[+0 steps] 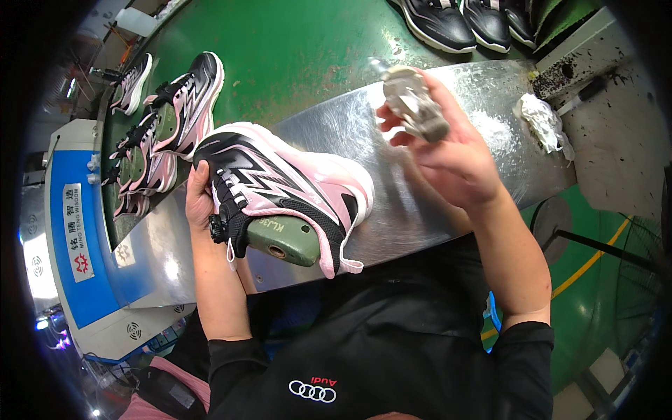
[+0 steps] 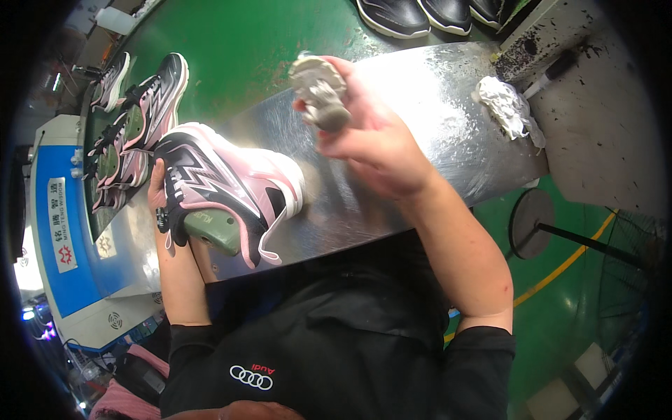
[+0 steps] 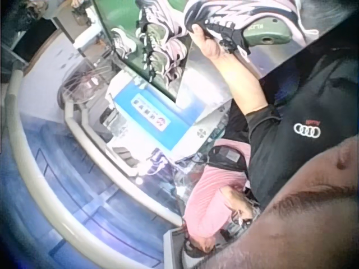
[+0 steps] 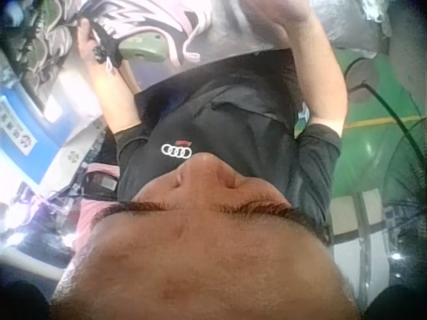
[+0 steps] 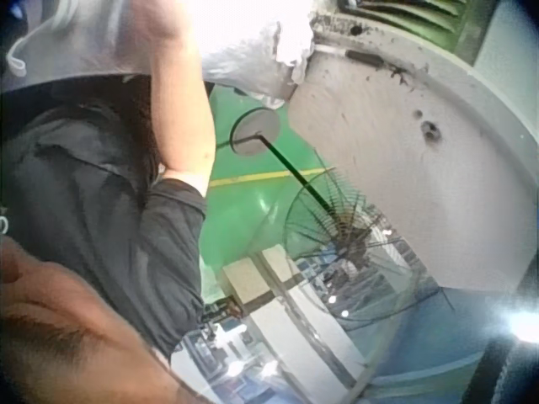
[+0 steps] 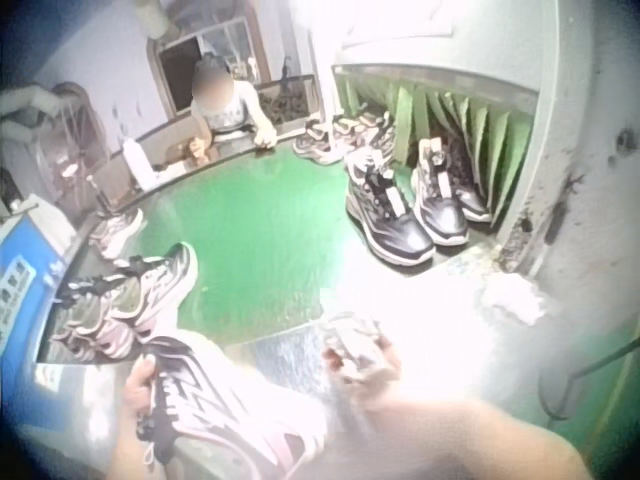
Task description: The person applies adhesive to shoes by taking them from a conveyor belt, dispensing glue along the sole seams using a syringe, and returning the shoes to the conveyor.
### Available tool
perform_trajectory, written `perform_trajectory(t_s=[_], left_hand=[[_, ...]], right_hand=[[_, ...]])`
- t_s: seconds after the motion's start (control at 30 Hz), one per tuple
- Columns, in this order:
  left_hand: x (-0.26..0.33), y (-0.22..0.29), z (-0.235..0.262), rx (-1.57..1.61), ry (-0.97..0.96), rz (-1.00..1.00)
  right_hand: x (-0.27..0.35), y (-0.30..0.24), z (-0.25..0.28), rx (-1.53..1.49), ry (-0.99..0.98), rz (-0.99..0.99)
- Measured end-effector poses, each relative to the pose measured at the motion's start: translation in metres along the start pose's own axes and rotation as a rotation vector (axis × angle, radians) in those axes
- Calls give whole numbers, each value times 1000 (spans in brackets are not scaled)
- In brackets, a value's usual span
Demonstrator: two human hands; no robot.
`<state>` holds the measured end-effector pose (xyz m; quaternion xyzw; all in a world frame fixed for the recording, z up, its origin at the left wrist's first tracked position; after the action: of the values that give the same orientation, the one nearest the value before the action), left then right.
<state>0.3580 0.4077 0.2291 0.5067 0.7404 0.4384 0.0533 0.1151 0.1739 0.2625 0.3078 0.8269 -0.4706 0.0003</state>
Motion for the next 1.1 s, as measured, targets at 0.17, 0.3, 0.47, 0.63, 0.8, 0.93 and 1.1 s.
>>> perform_trajectory(t_s=[0.17, 0.3, 0.47, 0.63, 0.8, 0.93, 1.1], left_hand=[[10, 3, 1, -29, 57, -40], [41, 10, -6, -408, 200, -86], [118, -16, -8, -357, 329, 60], [145, -72, -61, -112, 63, 296], [46, -69, -106, -108, -93, 156], [-74, -56, -152, -133, -150, 258], [-83, -39, -150, -418, -41, 278]], right_hand=[[42, -33, 29, 549, -84, 163], [79, -50, 49, 1071, -71, 151], [86, -61, 55, 1363, -171, 341], [80, -58, 51, 1405, -203, 399], [81, -54, 51, 1444, -218, 378], [80, -55, 43, 1465, -181, 392], [80, -53, 41, 1465, -169, 410]])
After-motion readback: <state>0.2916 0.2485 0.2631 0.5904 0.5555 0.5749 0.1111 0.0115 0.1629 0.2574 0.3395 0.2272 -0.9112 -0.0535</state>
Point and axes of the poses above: each hand's wrist, its own x-axis away from the middle knuckle, its own z-axis out of the back of the hand, y = z × x, the point moved 1 cm from there along -x, towards the middle knuckle, and after that the axes turned 13 degrees about z, right-handed, at the moved point
